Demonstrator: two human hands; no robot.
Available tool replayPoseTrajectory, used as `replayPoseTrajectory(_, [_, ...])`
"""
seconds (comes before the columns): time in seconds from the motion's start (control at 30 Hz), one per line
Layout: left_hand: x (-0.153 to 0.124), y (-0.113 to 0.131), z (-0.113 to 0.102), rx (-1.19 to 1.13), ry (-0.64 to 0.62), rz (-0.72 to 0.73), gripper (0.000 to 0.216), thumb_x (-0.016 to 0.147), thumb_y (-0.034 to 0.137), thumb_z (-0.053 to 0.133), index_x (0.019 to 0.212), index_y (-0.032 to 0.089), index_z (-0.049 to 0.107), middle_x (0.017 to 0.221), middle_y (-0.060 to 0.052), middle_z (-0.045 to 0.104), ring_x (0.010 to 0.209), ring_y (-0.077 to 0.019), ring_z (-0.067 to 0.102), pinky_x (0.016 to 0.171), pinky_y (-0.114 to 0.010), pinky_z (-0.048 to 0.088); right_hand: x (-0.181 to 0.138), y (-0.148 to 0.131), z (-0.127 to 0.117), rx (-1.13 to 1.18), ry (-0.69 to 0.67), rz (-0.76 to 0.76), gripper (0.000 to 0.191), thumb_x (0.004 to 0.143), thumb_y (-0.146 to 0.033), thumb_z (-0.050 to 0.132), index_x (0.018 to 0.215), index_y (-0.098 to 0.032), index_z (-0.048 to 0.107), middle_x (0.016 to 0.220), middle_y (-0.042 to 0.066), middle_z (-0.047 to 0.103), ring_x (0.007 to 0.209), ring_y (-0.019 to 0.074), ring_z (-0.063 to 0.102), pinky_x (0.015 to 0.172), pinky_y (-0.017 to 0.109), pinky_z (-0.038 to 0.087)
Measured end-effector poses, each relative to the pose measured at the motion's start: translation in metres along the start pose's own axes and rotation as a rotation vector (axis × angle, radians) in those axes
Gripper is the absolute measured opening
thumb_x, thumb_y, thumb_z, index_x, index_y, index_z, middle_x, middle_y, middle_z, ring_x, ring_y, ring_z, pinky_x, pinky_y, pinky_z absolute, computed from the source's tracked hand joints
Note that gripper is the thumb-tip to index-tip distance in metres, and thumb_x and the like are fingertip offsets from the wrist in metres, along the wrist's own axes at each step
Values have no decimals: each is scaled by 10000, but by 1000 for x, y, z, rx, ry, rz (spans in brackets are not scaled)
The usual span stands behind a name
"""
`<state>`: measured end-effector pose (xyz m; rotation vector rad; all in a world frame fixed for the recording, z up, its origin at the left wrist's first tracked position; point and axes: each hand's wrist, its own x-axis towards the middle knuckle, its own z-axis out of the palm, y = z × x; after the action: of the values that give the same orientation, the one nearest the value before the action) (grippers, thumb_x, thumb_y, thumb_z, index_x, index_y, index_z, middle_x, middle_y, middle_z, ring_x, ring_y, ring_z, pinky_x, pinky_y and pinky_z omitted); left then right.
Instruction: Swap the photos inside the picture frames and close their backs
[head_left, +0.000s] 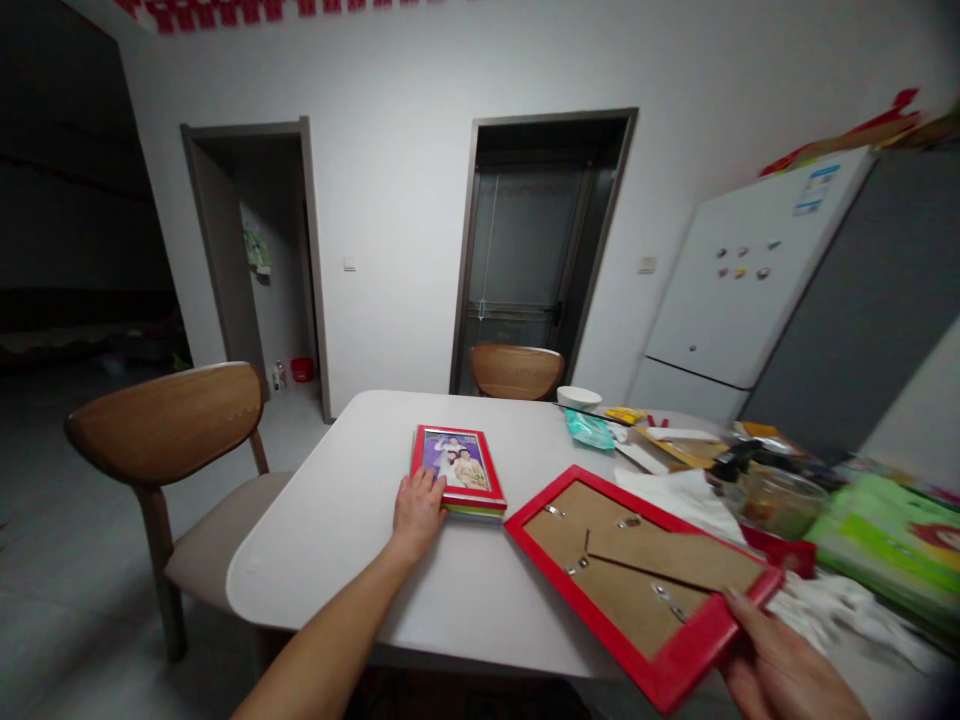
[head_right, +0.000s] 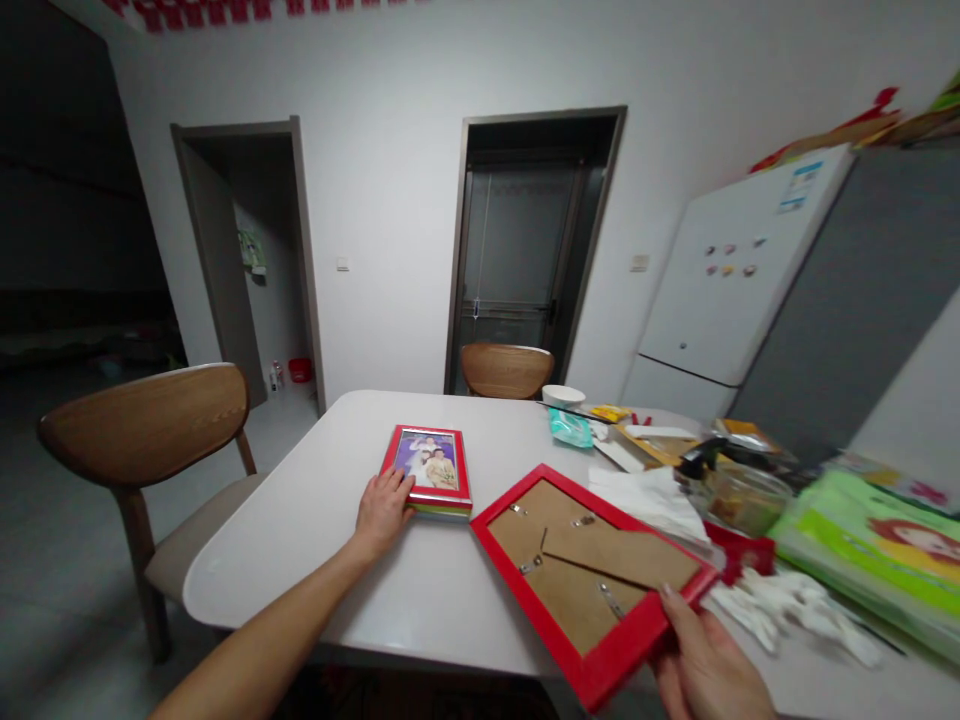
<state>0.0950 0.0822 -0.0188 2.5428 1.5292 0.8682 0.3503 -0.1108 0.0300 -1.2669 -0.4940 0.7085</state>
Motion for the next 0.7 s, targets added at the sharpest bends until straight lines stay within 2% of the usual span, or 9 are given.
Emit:
replayPoseTrajectory(0.07, [9,-2,1,24,-20,5,507,678,146,626,1146,209,442,1250,-109,415,1202,-268,270,988,-446,160,-12,14,-7,63,17,127,366,574,-323,563,928,-237,526,957,69,621,837,233,598,666,357,538])
replayPoseTrajectory(0.13, [19,-4,0,43,-43,9,442,728,202,592,1143,192,440,1255,-98,404,1197,-269,274,980,-476,155,-22,29,-9,99,-7,188,421,565,-335,588,966,-231,520,981,71,618,857,239,595,674,361,542])
replayPoseTrajectory(0.23, [30,-8,-5,62,-78,12,373,782,253,534,1136,179,440,1270,-79,384,1198,-267,268,975,-515,129,-36,53,-5,112,-108,227,487,558,-381,619,1006,-219,522,959,80,631,862,252,595,681,377,540])
replayPoseTrajectory(0.33, [29,-6,-17,67,-97,-12,465,750,193,554,1184,168,387,1312,-119,329,1237,-265,187,988,-496,83,-53,74,9,131,-202,326,541,530,-396,659,1023,-212,531,920,70,645,865,252,596,690,369,533])
replayPoseTrajectory(0.4, [16,0,-28,58,-108,-20,518,743,176,538,1221,165,338,1340,-127,282,1251,-247,155,997,-466,82,-65,82,23,183,-252,419,589,514,-373,692,1048,-197,516,898,52,653,873,238,593,713,347,521])
replayPoseTrajectory(0.5, [-23,12,-44,30,-145,-7,509,757,248,503,1232,189,328,1349,-92,277,1243,-212,196,1004,-410,133,-81,85,47,236,-343,555,584,524,-339,712,1037,-158,498,852,40,661,832,198,607,701,285,509])
replayPoseTrajectory(0.6, [-69,16,-53,-3,-201,-30,594,707,357,545,1233,169,343,1331,-113,309,1221,-242,252,988,-408,200,-90,86,65,111,-471,694,447,593,-379,666,914,-101,529,750,76,665,670,167,631,575,228,500])
replayPoseTrajectory(0.7, [-101,9,-52,-90,-242,-148,729,652,381,578,1258,86,299,1351,-164,240,1243,-265,188,999,-398,192,-94,91,72,-45,-586,821,431,655,-486,569,806,-83,538,651,94,651,527,145,615,460,201,457])
